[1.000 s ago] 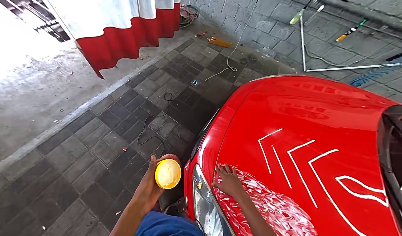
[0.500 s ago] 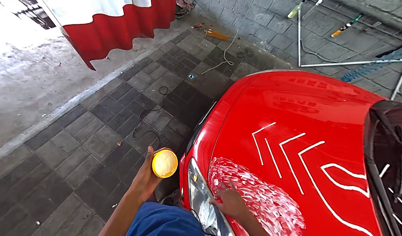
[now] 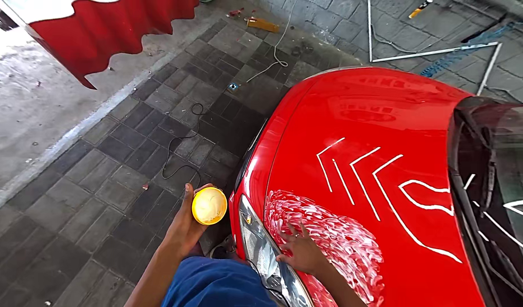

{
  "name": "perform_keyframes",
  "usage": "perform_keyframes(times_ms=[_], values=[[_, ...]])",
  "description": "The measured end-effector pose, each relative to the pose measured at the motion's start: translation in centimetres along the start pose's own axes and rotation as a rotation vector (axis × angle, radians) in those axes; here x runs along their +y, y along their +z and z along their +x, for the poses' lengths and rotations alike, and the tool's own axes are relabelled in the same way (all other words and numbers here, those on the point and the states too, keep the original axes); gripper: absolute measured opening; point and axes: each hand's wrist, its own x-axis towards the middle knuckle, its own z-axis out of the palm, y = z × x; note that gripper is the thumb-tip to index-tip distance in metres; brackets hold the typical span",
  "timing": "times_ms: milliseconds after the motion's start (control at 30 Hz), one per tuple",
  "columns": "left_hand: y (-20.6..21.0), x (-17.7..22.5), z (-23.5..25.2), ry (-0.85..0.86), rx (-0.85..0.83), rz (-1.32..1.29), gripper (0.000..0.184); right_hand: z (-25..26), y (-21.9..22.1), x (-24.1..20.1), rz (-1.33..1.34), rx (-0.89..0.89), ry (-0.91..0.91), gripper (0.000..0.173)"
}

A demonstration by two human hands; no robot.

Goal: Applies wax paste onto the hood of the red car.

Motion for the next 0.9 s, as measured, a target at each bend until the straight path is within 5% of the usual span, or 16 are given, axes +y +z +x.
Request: perform_keyframes(times_ms=[100, 267, 367, 433, 500, 600, 667, 767, 833, 900], values=[[0.3, -0.1, 0.6, -0.014, -0.009, -0.012, 0.077, -1.9, 1.0, 0.2, 0.011, 0.158, 0.003, 0.074], [1.2, 0.1, 1.6, -0.046, -0.04, 0.01, 0.076, -4.9, 0.9, 1.1, 0.027, -0.033, 0.03, 0.072], [1.7, 0.0, 2.1, -0.05, -0.047, 0.007, 0.076, -5.7, 0.5, 1.4, 0.221, 0.218, 0.198, 0.065], [1.8, -0.3, 2.5, -0.049, -0.068, -0.003, 0.077, -5.5, 3.0, 2.7, 0.172, 0.315, 0.312, 0.078], [1.7, -0.2, 2.7, -0.056, -0.105, -0.001, 0.078, -5.9, 4.0, 2.3, 0.188, 0.203, 0.308, 0.091], [1.9, -0.3, 3.3, -0.057, -0.123, 0.007, 0.079, -6.5, 1.6, 1.7, 0.399, 0.262, 0.362, 0.067], [2.1, -0.4, 3.7, -0.071, -0.121, 0.006, 0.079, -5.3, 2.4, 2.2, 0.377, 0.497, 0.526, 0.069], [2.8, -0.6, 4.0, -0.091, -0.121, 0.027, 0.079, -2.8, 3.9, 1.8, 0.291, 0.422, 0.598, 0.096], [3.1, -0.4, 4.4, -0.089, -0.155, 0.028, 0.079, -2.1, 1.5, 0.6, 0.421, 0.396, 0.567, 0.088], [3.2, -0.5, 4.7, -0.088, -0.186, 0.014, 0.081, -0.8, -0.1, 0.4, 0.482, 0.569, 0.667, 0.08]])
